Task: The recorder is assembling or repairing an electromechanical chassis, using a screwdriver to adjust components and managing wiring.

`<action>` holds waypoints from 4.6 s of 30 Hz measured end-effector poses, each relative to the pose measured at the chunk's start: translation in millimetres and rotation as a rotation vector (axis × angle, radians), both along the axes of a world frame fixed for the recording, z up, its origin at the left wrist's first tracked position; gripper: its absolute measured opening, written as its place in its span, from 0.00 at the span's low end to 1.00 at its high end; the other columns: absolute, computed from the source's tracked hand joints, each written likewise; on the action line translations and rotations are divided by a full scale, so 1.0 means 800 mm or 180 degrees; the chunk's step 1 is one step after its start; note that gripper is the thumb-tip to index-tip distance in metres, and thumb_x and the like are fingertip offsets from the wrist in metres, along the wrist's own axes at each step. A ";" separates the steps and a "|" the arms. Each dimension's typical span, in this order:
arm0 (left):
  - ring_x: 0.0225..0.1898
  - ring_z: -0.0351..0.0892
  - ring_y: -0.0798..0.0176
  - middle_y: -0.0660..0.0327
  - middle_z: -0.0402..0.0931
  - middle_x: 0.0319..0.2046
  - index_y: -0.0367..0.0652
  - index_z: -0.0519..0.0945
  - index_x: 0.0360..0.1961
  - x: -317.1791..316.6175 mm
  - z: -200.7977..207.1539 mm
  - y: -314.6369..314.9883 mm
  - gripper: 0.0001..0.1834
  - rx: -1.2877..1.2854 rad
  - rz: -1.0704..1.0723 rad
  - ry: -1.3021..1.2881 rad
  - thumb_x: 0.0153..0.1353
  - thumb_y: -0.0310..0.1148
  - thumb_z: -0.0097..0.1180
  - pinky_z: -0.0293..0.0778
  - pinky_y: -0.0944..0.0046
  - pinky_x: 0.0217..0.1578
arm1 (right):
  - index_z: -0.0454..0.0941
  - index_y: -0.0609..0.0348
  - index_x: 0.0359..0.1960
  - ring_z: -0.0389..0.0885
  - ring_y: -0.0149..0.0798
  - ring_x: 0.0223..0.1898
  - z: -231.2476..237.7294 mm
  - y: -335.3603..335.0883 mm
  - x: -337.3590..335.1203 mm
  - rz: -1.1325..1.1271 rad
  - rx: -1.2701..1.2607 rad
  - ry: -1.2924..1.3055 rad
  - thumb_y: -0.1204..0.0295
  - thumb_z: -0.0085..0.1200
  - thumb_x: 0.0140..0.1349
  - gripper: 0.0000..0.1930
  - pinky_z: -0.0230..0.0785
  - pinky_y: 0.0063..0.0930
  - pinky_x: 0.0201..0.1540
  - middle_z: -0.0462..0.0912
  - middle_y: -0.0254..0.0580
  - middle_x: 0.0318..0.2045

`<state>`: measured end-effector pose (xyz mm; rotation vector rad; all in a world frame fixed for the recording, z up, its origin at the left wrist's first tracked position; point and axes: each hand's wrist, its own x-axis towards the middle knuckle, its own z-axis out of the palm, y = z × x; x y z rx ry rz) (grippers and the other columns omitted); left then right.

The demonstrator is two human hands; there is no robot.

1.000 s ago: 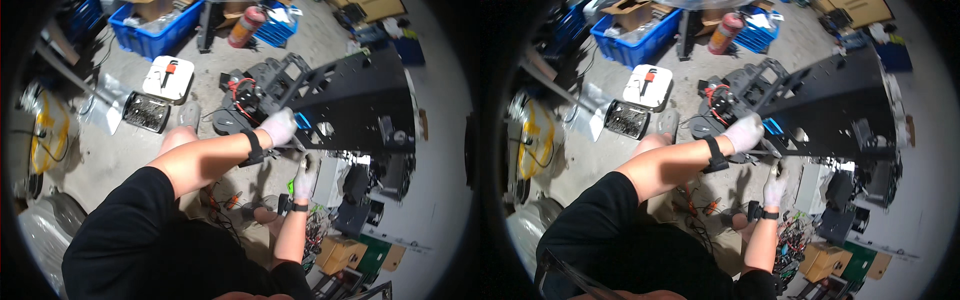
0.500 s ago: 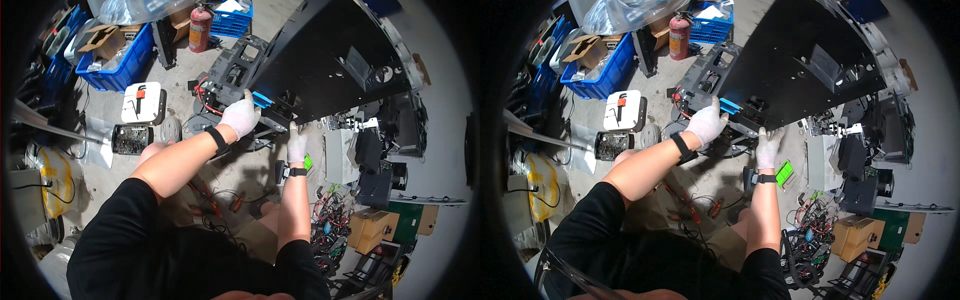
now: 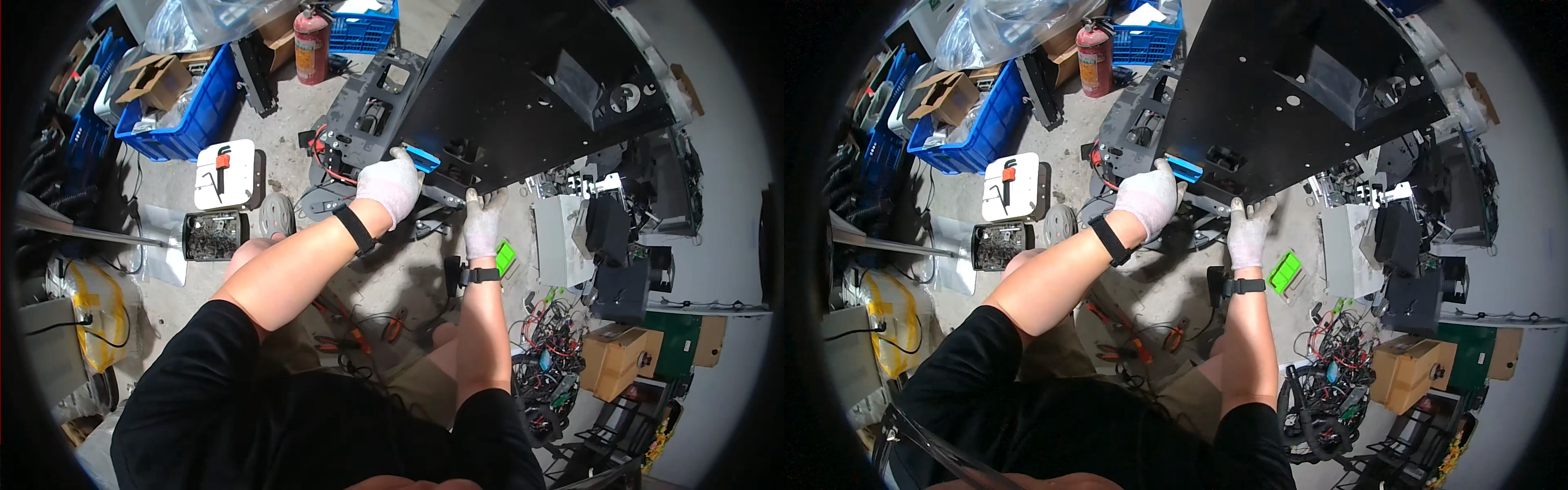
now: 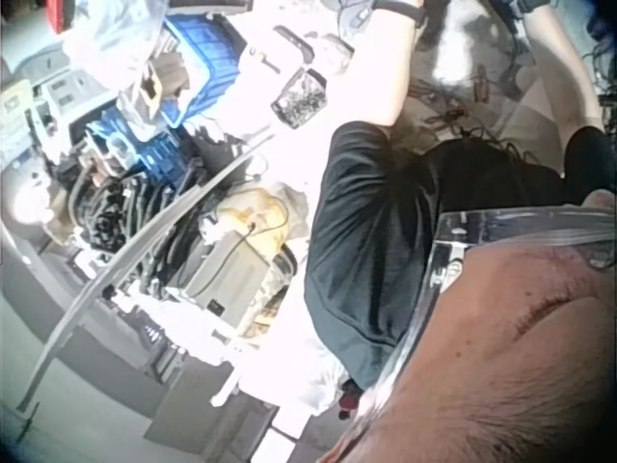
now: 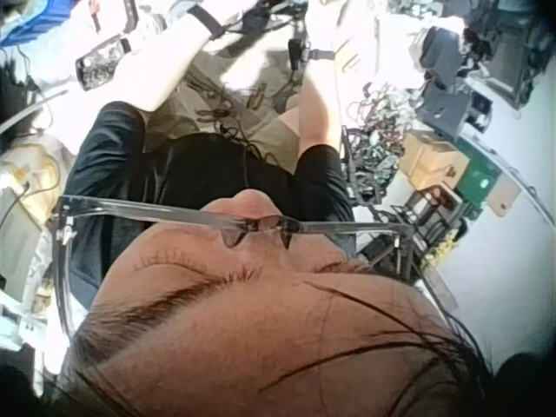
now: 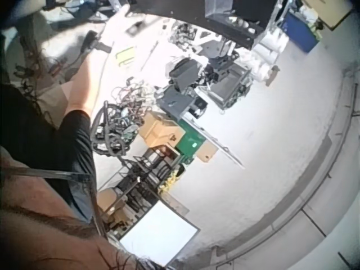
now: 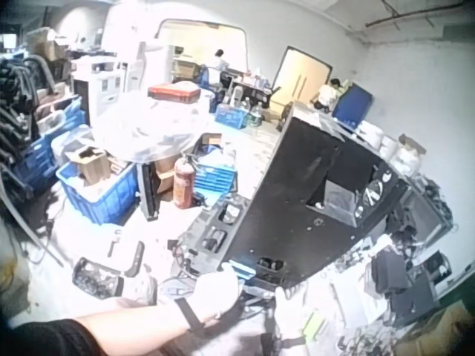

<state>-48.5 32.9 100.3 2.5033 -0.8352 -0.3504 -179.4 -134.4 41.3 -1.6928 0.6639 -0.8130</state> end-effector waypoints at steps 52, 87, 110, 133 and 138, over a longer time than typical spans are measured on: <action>0.49 0.78 0.50 0.59 0.81 0.39 0.49 0.85 0.41 0.011 -0.021 0.048 0.09 -0.1181 -0.0783 -0.0587 0.63 0.36 0.58 0.66 0.50 0.53 | 0.80 0.61 0.43 0.74 0.26 0.20 0.020 0.106 0.048 0.0664 0.1460 0.0428 0.65 0.47 0.76 0.13 0.67 0.21 0.23 0.79 0.33 0.25; 0.34 0.81 0.58 0.54 0.82 0.32 0.37 0.82 0.43 0.044 0.026 0.057 0.14 -0.2967 0.0055 0.1215 0.69 0.38 0.57 0.76 0.62 0.40 | 0.74 0.52 0.39 0.68 0.31 0.23 -0.006 0.129 0.090 0.0042 0.3788 -0.1019 0.64 0.46 0.74 0.08 0.66 0.32 0.30 0.70 0.28 0.22; 0.40 0.82 0.45 0.46 0.81 0.35 0.38 0.78 0.43 0.009 0.048 0.024 0.09 -0.2556 -0.0237 0.0593 0.68 0.34 0.55 0.77 0.53 0.42 | 0.72 0.53 0.62 0.76 0.41 0.60 0.001 0.110 0.090 0.1423 0.4033 -0.1267 0.52 0.40 0.77 0.23 0.68 0.41 0.65 0.78 0.39 0.58; 0.46 0.82 0.37 0.31 0.78 0.47 0.30 0.79 0.50 0.022 -0.110 -0.005 0.19 -0.0068 -0.1387 0.0558 0.67 0.33 0.47 0.78 0.46 0.49 | 0.81 0.66 0.35 0.75 0.33 0.22 -0.022 0.094 0.044 0.0548 0.0314 0.0938 0.66 0.54 0.71 0.13 0.67 0.33 0.27 0.79 0.40 0.22; 0.43 0.83 0.36 0.34 0.81 0.36 0.29 0.81 0.45 0.017 -0.081 -0.022 0.23 -0.1173 -0.0542 0.0709 0.73 0.41 0.44 0.76 0.48 0.46 | 0.78 0.62 0.37 0.73 0.29 0.18 -0.014 0.071 0.016 0.0541 0.0888 0.1455 0.60 0.47 0.76 0.17 0.66 0.27 0.21 0.78 0.37 0.22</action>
